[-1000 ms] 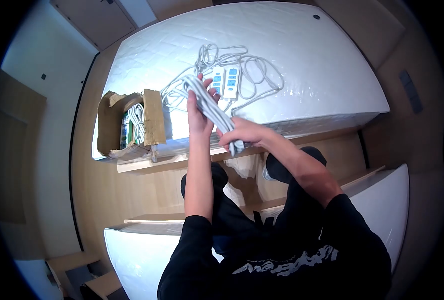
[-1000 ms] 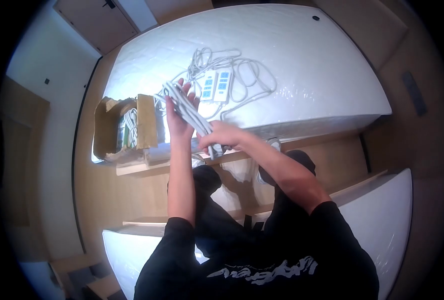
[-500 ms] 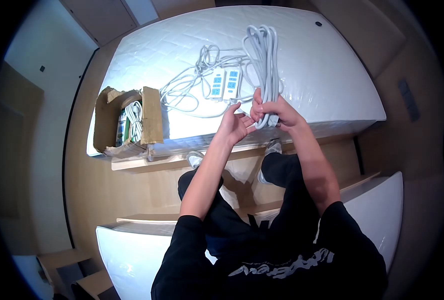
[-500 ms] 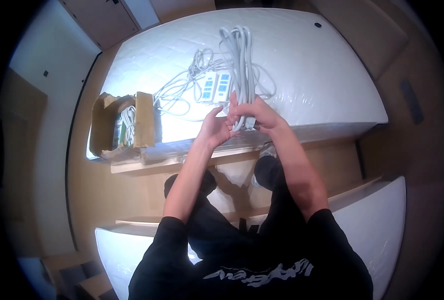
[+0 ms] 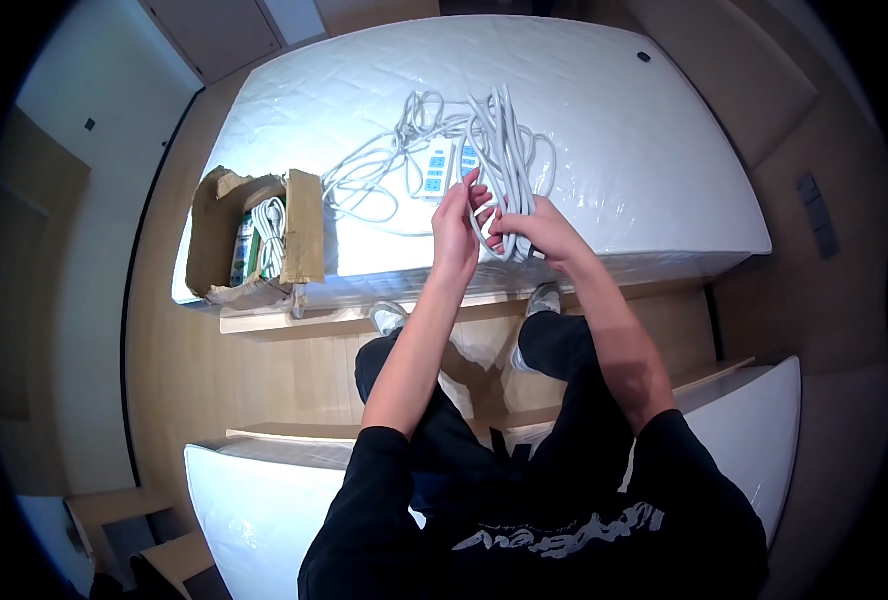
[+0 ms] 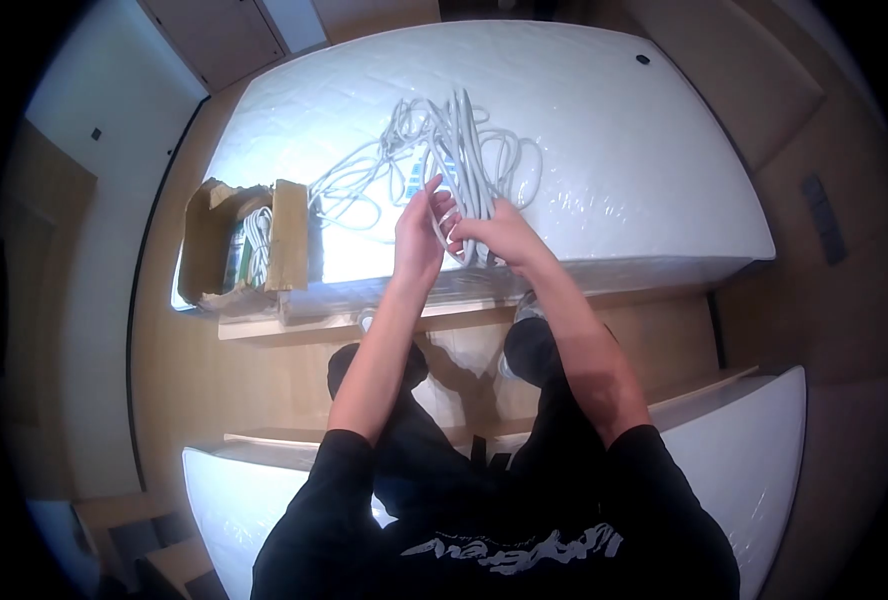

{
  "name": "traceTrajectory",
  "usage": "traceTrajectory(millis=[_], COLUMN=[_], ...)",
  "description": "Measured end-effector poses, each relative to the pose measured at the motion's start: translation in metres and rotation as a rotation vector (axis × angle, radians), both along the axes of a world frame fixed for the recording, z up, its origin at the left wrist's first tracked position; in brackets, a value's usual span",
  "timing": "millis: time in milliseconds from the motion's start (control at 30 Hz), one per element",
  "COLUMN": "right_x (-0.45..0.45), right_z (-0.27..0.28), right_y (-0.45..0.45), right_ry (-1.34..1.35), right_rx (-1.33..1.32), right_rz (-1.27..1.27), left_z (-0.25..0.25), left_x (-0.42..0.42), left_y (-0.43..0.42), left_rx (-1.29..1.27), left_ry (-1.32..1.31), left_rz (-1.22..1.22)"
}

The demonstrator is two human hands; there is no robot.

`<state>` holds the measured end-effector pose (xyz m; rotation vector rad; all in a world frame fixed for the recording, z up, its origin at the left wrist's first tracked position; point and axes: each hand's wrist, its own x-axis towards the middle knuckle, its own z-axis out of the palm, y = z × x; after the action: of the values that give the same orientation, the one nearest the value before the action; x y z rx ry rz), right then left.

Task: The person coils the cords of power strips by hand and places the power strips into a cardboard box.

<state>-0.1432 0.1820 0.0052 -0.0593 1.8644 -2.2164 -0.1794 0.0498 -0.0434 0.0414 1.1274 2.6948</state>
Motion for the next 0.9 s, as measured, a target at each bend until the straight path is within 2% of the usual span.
traceTrajectory(millis=[67,200,333,400,467,533,600,667,700,767,867,900], right_x=[-0.003,-0.010,-0.014,-0.013,-0.011,-0.009,-0.008,-0.007,-0.004,0.002,0.007,0.009], right_z=[-0.010,-0.030,-0.036,-0.039,-0.042,-0.042,-0.042,-0.044,-0.039,-0.046,-0.055,-0.053], right_y=[0.000,0.002,0.003,0.004,0.003,0.003,0.000,-0.005,-0.007,-0.017,-0.029,-0.032], right_ry=[-0.012,-0.027,-0.054,-0.050,-0.056,-0.102,-0.082,-0.053,-0.029,-0.001,0.019,0.062], right_rx=[-0.016,0.100,0.121,0.290,0.320,0.332,0.364,0.334,0.429,0.440,0.449,0.492], right_rz=[0.016,0.014,0.056,0.096,0.128,0.212,0.218,0.233,0.304,0.328,0.371,0.353], left_z=[-0.004,-0.007,-0.014,-0.013,-0.003,-0.010,-0.008,0.002,0.006,0.012,-0.014,-0.001], left_x=[-0.001,-0.001,-0.001,-0.001,0.002,-0.003,-0.002,0.002,0.003,0.003,-0.011,-0.005], left_y=[0.001,0.001,-0.005,-0.018,-0.014,-0.021,-0.023,-0.021,-0.021,-0.021,-0.033,-0.033], left_rx=[-0.003,0.056,0.081,0.042,-0.003,-0.367,-0.363,-0.137,-0.137,0.166,0.220,0.189], left_ry=[0.003,0.084,-0.005,0.014,0.055,0.134,0.147,0.018,0.019,-0.226,-0.272,-0.237], left_rz=[0.078,-0.029,-0.038,-0.306,-0.298,-0.355,-0.363,-0.292,-0.289,-0.121,-0.177,-0.178])
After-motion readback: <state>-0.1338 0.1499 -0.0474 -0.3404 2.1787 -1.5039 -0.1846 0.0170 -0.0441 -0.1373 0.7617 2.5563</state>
